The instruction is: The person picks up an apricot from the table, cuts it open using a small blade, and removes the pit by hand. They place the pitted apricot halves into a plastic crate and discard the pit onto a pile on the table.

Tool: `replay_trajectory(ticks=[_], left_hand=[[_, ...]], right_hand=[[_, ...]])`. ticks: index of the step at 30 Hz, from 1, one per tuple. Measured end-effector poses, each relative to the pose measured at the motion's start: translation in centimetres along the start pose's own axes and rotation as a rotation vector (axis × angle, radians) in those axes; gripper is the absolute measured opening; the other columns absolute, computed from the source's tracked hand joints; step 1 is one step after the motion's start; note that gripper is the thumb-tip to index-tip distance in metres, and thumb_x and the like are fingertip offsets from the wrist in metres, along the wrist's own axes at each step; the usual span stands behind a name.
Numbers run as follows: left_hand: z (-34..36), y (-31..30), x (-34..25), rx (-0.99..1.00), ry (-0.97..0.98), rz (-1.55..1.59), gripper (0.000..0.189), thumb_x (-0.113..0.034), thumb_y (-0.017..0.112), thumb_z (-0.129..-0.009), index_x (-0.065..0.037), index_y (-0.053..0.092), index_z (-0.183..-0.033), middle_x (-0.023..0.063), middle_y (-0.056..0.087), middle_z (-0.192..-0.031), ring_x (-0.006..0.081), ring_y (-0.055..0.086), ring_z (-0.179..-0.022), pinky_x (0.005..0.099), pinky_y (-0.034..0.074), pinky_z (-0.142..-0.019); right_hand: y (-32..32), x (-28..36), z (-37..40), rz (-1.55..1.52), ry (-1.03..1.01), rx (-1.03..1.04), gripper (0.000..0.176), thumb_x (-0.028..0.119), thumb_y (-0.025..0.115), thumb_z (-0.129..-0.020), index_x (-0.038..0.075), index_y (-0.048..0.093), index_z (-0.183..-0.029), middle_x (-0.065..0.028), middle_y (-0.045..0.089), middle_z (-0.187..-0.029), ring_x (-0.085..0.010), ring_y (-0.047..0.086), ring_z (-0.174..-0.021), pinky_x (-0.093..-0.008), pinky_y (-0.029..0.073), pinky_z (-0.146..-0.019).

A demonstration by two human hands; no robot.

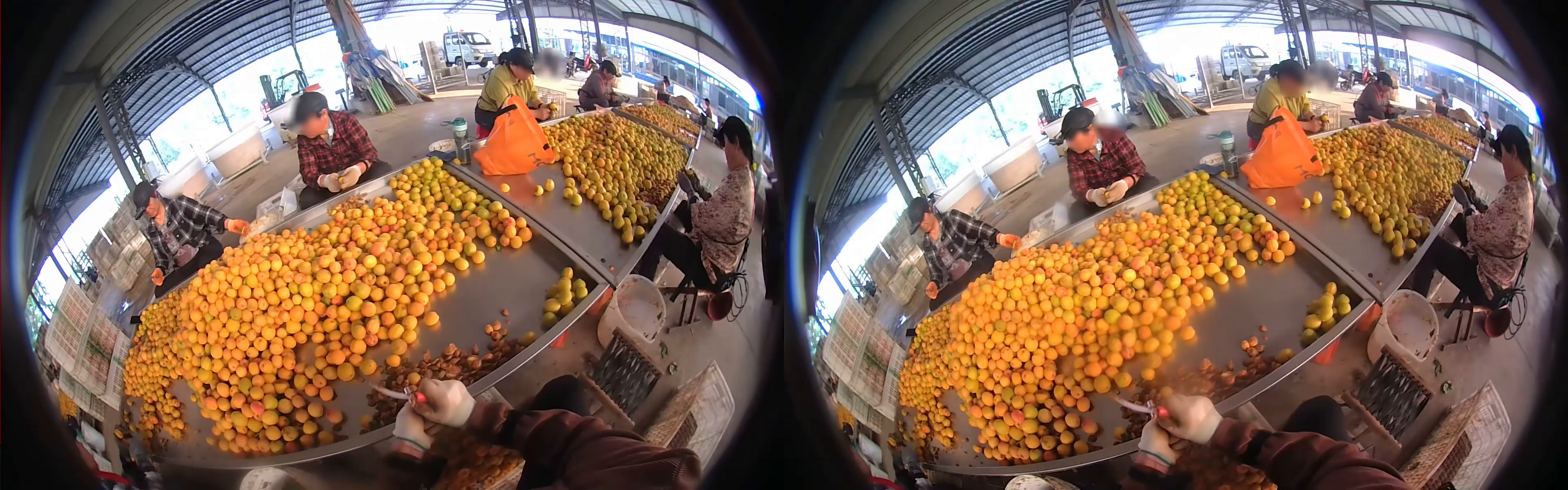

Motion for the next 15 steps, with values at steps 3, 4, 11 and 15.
replay_trajectory(ticks=[3,4,11,15], left_hand=[[0.5,0.1,-1.4,-0.151,0.085,-0.081,0.024,-0.036,0.046,-0.097,-0.015,0.057,-0.103,0.0006,0.059,-0.081,0.0144,0.056,-0.059,0.0272,0.04,-0.042],[0.4,-0.2,-2.4,-0.177,0.15,-0.154,0.023,-0.035,0.046,-0.097,-0.015,0.057,-0.103,0.0009,0.059,-0.082,0.0144,0.056,-0.06,0.0274,0.041,-0.043],[1.7,2.1,-3.7,0.068,0.083,-0.061,0.018,-0.023,0.05,-0.093,-0.008,0.059,-0.098,0.0027,0.059,-0.08,0.012,0.052,-0.059,0.0248,0.045,-0.053],[1.2,2.4,-4.4,0.146,0.384,-0.503,0.021,-0.02,0.05,-0.092,-0.006,0.059,-0.105,0.0045,0.061,-0.085,0.0121,0.053,-0.064,0.0241,0.046,-0.056]], right_hand=[[0.5,0.1,0.2,0.025,-0.03,0.06,0.03,0.032,0.066,-0.083,0.006,0.054,-0.09,-0.0162,0.063,-0.079,-0.0397,0.063,-0.068,-0.0457,0.051,-0.058],[0.7,-1.0,0.2,-0.068,0.135,0.059,0.032,0.034,0.066,-0.085,0.006,0.054,-0.092,-0.0166,0.064,-0.081,-0.0391,0.064,-0.07,-0.0442,0.051,-0.059],[-0.2,-0.1,-0.4,-0.227,0.219,0.067,0.036,0.035,0.067,-0.086,0.006,0.055,-0.103,-0.019,0.065,-0.079,-0.0375,0.067,-0.077,-0.0409,0.054,-0.065],[1.3,-3.0,0.8,-0.226,0.378,-0.003,0.032,0.032,0.065,-0.088,0.005,0.056,-0.103,-0.0184,0.065,-0.08,-0.0371,0.066,-0.076,-0.0393,0.053,-0.065]])
Point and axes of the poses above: each hand's wrist, its own z-axis away from the middle knuckle, its own y-axis out of the palm, x = y × z, the point moved 9 cm from there along -z, towards the middle knuckle
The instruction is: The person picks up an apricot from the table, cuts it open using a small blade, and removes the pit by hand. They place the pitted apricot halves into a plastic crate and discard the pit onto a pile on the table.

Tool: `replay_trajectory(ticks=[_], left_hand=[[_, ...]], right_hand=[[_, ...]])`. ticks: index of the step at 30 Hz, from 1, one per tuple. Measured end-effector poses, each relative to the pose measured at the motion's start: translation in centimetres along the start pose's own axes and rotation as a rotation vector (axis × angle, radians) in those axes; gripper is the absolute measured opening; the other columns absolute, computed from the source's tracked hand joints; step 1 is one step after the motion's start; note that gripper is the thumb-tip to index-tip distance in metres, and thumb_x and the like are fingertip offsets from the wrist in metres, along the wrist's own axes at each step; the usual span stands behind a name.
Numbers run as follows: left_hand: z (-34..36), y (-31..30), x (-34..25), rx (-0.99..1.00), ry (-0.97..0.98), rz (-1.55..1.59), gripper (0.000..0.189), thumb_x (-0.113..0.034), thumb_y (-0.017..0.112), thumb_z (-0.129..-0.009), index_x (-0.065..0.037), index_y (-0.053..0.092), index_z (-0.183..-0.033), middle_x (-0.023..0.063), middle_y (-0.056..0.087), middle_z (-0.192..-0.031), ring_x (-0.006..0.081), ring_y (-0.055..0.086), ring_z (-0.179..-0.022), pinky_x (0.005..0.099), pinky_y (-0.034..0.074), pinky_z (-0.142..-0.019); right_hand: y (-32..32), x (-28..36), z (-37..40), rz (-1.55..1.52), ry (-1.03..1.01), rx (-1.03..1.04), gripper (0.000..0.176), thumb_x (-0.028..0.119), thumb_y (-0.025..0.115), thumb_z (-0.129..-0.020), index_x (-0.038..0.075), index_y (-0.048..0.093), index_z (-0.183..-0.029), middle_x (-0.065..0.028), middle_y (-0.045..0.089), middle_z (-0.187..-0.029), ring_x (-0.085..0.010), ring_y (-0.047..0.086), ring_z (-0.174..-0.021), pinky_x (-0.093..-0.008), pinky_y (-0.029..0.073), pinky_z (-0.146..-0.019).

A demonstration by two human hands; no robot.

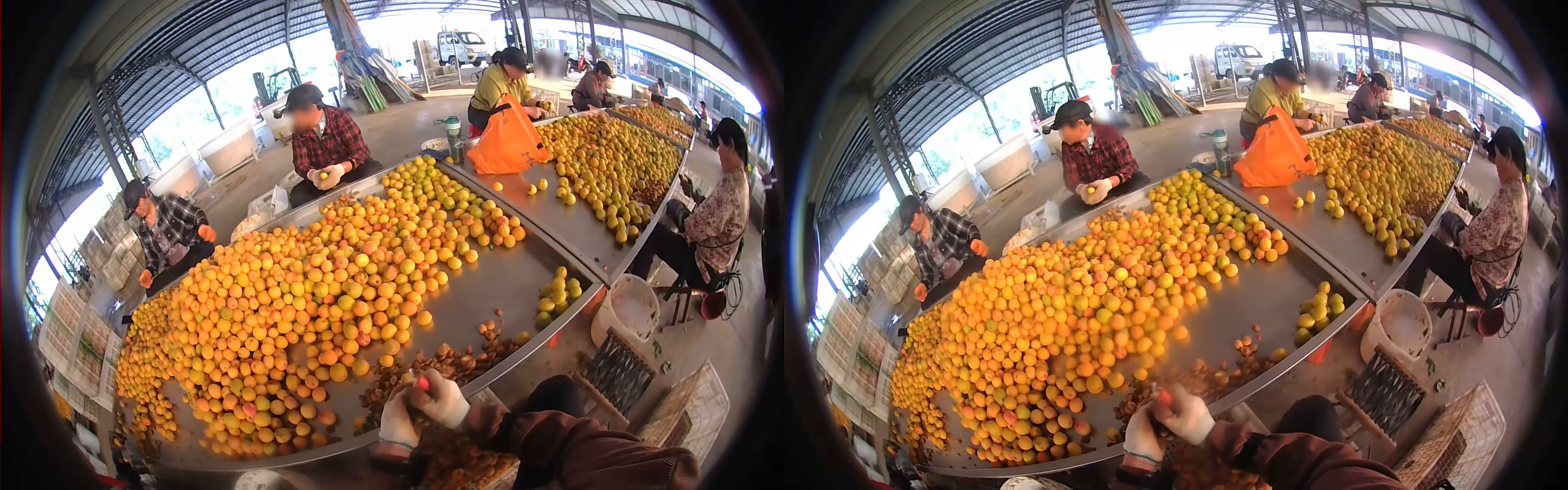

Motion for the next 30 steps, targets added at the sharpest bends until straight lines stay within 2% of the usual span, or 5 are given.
replay_trajectory(ticks=[4,8,16,26,30], left_hand=[[1.7,3.1,-2.5,-0.221,-0.073,0.148,0.03,-0.009,0.053,-0.086,-0.006,0.057,-0.116,0.0028,0.059,-0.088,0.0119,0.054,-0.068,0.0249,0.047,-0.057],[1.6,2.8,-3.1,-0.167,0.001,0.072,0.023,-0.011,0.057,-0.089,-0.006,0.056,-0.112,0.0041,0.057,-0.092,0.0149,0.058,-0.076,0.027,0.05,-0.062],[1.4,-0.5,-2.6,-0.347,0.118,0.076,0.007,-0.012,0.063,-0.09,-0.008,0.062,-0.095,0.0018,0.061,-0.09,0.015,0.061,-0.081,0.0289,0.051,-0.063],[1.4,0.5,-4.0,-0.297,0.271,0.082,0.017,0.001,0.062,-0.088,0.001,0.064,-0.105,0.0063,0.066,-0.101,0.0129,0.061,-0.094,0.025,0.049,-0.085],[2.9,2.4,-6.8,-0.332,0.487,-0.638,0.021,-0.007,0.063,-0.088,-0.004,0.066,-0.109,0.0104,0.068,-0.106,0.0187,0.063,-0.097,0.0299,0.048,-0.087]], right_hand=[[-0.6,-3.4,-1.9,-0.396,0.247,-0.23,0.018,0.019,0.057,-0.093,0.002,0.057,-0.098,-0.0038,0.062,-0.081,-0.0108,0.058,-0.074,-0.0289,0.049,-0.066],[-0.3,-2.8,-1.2,-1.018,0.438,-0.182,0.017,0.021,0.056,-0.095,0.004,0.056,-0.09,-0.0004,0.056,-0.078,-0.0083,0.05,-0.068,-0.0247,0.043,-0.062],[0.2,-1.5,-0.3,-0.359,0.165,0.061,0.024,0.022,0.058,-0.095,-0.001,0.059,-0.103,-0.0013,0.061,-0.09,-0.0092,0.056,-0.084,-0.0264,0.048,-0.076],[2.1,-4.1,-0.3,-0.853,0.159,0.06,0.037,0.011,0.06,-0.093,0.001,0.052,-0.129,-0.0036,0.062,-0.107,-0.0113,0.059,-0.097,-0.0268,0.049,-0.084],[1.6,-3.3,-0.4,-0.893,0.249,0.052,0.033,0.014,0.057,-0.094,0.0,0.054,-0.125,-0.0017,0.062,-0.098,-0.0111,0.059,-0.088,-0.026,0.05,-0.076]])
Point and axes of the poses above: each hand's wrist, its own z-axis away from the middle knuckle, its own y-axis out of the palm, x = y × z, the point moved 9 cm from there along -z, towards the middle knuckle
